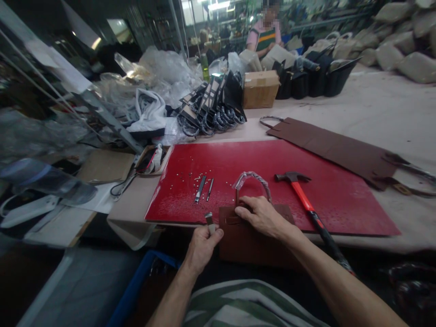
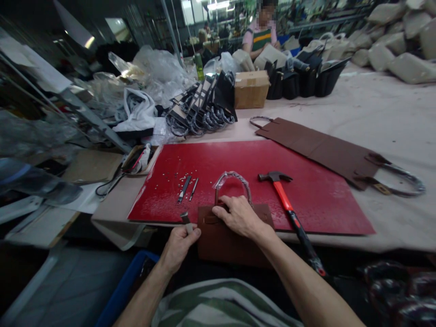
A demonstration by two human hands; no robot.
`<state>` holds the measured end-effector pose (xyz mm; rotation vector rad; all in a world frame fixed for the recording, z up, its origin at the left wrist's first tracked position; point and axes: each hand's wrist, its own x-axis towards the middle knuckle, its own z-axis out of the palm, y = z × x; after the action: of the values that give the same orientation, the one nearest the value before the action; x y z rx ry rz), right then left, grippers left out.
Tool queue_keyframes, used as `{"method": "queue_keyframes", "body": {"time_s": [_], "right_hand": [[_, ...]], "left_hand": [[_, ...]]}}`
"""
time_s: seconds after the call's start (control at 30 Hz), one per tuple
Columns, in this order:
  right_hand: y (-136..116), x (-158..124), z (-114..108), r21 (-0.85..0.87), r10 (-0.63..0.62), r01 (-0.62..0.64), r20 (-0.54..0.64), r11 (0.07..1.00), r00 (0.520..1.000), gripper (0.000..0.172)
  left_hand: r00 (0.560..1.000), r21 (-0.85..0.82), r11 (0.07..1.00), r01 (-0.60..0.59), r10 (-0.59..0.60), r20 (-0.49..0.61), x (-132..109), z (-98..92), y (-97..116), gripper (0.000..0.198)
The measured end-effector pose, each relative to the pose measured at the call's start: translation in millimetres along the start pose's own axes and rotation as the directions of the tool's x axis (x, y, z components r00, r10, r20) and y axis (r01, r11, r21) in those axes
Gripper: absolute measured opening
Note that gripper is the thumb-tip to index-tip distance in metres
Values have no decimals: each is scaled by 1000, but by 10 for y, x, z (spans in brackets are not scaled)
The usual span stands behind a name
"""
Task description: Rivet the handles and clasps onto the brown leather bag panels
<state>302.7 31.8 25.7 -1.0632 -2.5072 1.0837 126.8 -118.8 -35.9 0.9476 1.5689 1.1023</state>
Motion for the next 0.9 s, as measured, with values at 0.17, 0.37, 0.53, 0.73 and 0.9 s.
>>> {"method": "queue_keyframes", "body": {"time_s": [0.17,0.37,0.53,0.73,0.9], "right_hand": [[-32,122,-115,409,217,-295,226,864,949,14],[-37,159,-67,544,250,-360,268,758,931,11],[-102,121,-66,583,219,-394,349,710,911,11],[-154,145,-60,533,287,-475,400,700,871,8],[-70,224,-57,436,401,-479,262,762,878,9]], "left_hand": [[998,-93,996,15,-10,57,6,70,90,38],[997,-35,999,-29,31,70,-21,134,185,34],[998,14,999,-43,42,42,-9,178,176,32],[999,52,998,-48,48,-8,8,202,208,31],[997,-34,999,-14,12,-76,55,278,61,33]]}}
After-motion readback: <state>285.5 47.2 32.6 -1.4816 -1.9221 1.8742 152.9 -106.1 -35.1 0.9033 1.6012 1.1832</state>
